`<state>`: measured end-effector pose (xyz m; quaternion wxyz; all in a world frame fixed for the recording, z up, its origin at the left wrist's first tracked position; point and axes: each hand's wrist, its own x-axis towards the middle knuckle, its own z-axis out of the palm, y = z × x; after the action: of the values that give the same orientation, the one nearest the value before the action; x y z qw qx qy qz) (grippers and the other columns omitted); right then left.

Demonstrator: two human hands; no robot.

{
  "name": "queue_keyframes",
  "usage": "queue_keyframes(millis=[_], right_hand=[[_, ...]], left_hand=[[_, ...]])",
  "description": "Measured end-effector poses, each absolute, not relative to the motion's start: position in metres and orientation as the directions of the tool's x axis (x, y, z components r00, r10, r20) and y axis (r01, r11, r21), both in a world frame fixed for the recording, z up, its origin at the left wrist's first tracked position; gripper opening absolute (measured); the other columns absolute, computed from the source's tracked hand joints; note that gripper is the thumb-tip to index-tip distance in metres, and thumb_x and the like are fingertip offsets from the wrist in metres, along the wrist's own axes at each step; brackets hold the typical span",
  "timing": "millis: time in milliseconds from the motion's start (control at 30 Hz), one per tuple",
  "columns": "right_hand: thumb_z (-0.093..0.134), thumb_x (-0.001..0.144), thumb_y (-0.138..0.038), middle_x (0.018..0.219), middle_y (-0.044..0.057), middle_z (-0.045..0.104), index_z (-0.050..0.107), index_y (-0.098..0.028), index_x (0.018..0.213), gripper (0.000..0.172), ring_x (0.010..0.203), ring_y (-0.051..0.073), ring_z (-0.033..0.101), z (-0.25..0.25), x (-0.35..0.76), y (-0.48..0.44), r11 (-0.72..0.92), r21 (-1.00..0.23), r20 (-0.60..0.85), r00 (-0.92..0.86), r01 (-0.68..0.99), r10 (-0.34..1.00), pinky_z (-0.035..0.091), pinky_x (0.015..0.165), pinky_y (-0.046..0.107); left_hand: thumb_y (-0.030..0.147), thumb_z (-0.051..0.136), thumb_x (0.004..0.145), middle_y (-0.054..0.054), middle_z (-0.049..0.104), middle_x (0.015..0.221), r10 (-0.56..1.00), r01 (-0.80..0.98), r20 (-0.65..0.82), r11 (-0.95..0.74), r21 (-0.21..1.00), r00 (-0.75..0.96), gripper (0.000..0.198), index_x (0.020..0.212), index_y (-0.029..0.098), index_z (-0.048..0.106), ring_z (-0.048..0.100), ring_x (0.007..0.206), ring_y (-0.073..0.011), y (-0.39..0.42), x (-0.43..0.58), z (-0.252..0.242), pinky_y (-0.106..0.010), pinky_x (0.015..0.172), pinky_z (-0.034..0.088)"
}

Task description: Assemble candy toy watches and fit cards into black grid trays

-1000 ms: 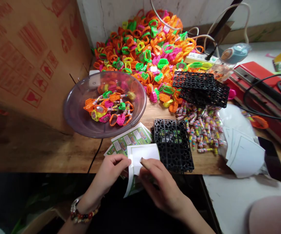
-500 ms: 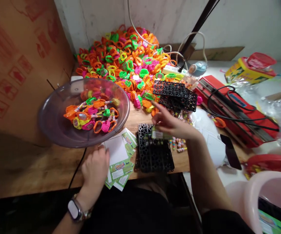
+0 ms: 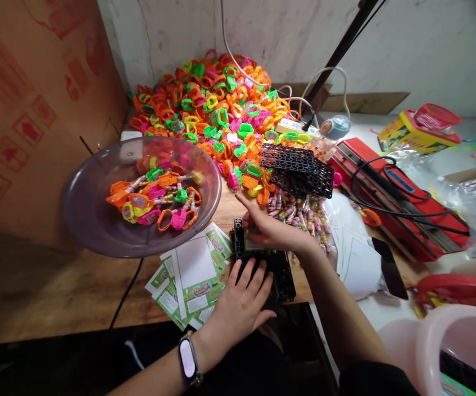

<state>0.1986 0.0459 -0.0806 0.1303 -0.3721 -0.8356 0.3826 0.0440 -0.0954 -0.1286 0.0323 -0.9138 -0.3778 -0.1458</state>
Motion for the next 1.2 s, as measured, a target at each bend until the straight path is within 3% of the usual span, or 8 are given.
queue_keyframes(millis=[200, 333, 400, 533, 700, 933, 1067, 1200], right_hand=[[0.036, 0.072, 0.002, 0.119, 0.02, 0.055, 0.004, -0.01, 0.153, 0.087, 0.106, 0.026, 0.058, -0.084, 0.175, 0.026, 0.478, -0.399, -0.074, -0.547, 0.783, 0.834, 0.048, 0.092, 0.046], [0.039, 0.086, -0.007, 0.15, 0.019, 0.033, 0.002, -0.023, 0.154, 0.079, 0.14, 0.037, 0.028, -0.075, 0.165, -0.006, 0.354, -0.135, 0.182, -0.328, 0.926, 0.927, 0.017, 0.108, 0.069], [0.042, 0.092, -0.018, 0.156, 0.015, 0.025, -0.011, -0.023, 0.152, 0.081, 0.145, 0.032, 0.019, -0.079, 0.167, -0.023, 0.377, -0.202, 0.253, -0.324, 0.904, 0.912, 0.01, 0.113, 0.064], [0.036, 0.096, -0.038, 0.155, 0.015, 0.027, -0.013, -0.021, 0.152, 0.076, 0.144, 0.026, 0.024, -0.108, 0.19, -0.048, 0.399, -0.426, 0.082, -0.404, 0.812, 0.911, 0.028, 0.113, 0.052], [0.032, 0.096, -0.05, 0.157, 0.017, 0.021, -0.004, -0.019, 0.153, 0.075, 0.145, 0.032, 0.019, -0.128, 0.229, -0.06, 0.039, -0.451, 0.067, -0.01, 0.892, 0.998, 0.021, 0.112, 0.063], [0.035, 0.096, -0.047, 0.158, 0.014, 0.02, -0.001, -0.021, 0.154, 0.073, 0.146, 0.028, 0.017, -0.145, 0.222, -0.075, 0.16, -0.497, 0.045, -0.159, 0.853, 0.986, 0.024, 0.114, 0.057], [0.037, 0.095, -0.044, 0.155, 0.013, 0.029, 0.004, -0.025, 0.154, 0.07, 0.143, 0.029, 0.026, -0.134, 0.224, -0.075, 0.198, -0.498, 0.044, -0.204, 0.844, 0.978, 0.024, 0.113, 0.06], [0.034, 0.097, -0.04, 0.143, 0.012, 0.048, 0.001, -0.025, 0.153, 0.067, 0.135, 0.024, 0.042, -0.105, 0.243, -0.028, 0.211, -0.586, 0.237, -0.083, 0.782, 0.968, 0.036, 0.108, 0.052]], left_hand=[[0.059, 0.044, 0.089, -0.013, 0.049, 0.142, 0.68, 0.701, 0.309, -0.711, 0.056, 0.665, 0.063, 0.136, 0.017, 0.047, 0.042, 0.131, -0.0323, -0.096, 0.046, -0.131, -0.049, 0.11, 0.028], [0.058, 0.048, 0.088, -0.012, 0.057, 0.132, 0.678, 0.692, 0.32, -0.717, 0.086, 0.662, 0.057, 0.129, 0.019, 0.054, 0.045, 0.127, -0.0326, -0.093, 0.047, -0.133, -0.05, 0.109, 0.027], [0.057, 0.048, 0.088, -0.011, 0.058, 0.132, 0.673, 0.691, 0.331, -0.718, 0.082, 0.661, 0.055, 0.129, 0.02, 0.055, 0.045, 0.128, -0.0335, -0.093, 0.047, -0.135, -0.05, 0.109, 0.026], [0.052, 0.051, 0.088, -0.009, 0.057, 0.134, 0.656, 0.684, 0.331, -0.728, 0.039, 0.679, 0.054, 0.132, 0.02, 0.053, 0.041, 0.131, -0.0342, -0.098, 0.048, -0.137, -0.051, 0.111, 0.02], [0.062, 0.047, 0.086, -0.013, 0.05, 0.142, 0.719, 0.715, 0.302, -0.684, 0.146, 0.626, 0.065, 0.133, 0.017, 0.051, 0.044, 0.128, -0.0332, -0.092, 0.049, -0.121, -0.051, 0.108, 0.029], [0.073, 0.038, 0.082, -0.021, 0.034, 0.151, 0.773, 0.717, 0.175, -0.632, 0.294, 0.61, 0.093, 0.145, 0.005, 0.029, 0.027, 0.142, -0.0318, -0.037, 0.038, -0.116, -0.055, 0.115, 0.019], [0.078, 0.042, 0.077, -0.019, 0.032, 0.153, 0.844, 0.785, 0.062, -0.521, 0.336, 0.533, 0.098, 0.145, 0.009, 0.032, 0.024, 0.143, -0.0349, -0.023, 0.036, -0.114, -0.062, 0.114, 0.018], [0.067, 0.046, 0.084, -0.016, 0.039, 0.15, 0.886, 0.826, 0.234, -0.46, 0.326, 0.401, 0.082, 0.146, 0.015, 0.033, 0.028, 0.141, -0.0362, -0.029, 0.026, -0.111, -0.061, 0.11, 0.029]])
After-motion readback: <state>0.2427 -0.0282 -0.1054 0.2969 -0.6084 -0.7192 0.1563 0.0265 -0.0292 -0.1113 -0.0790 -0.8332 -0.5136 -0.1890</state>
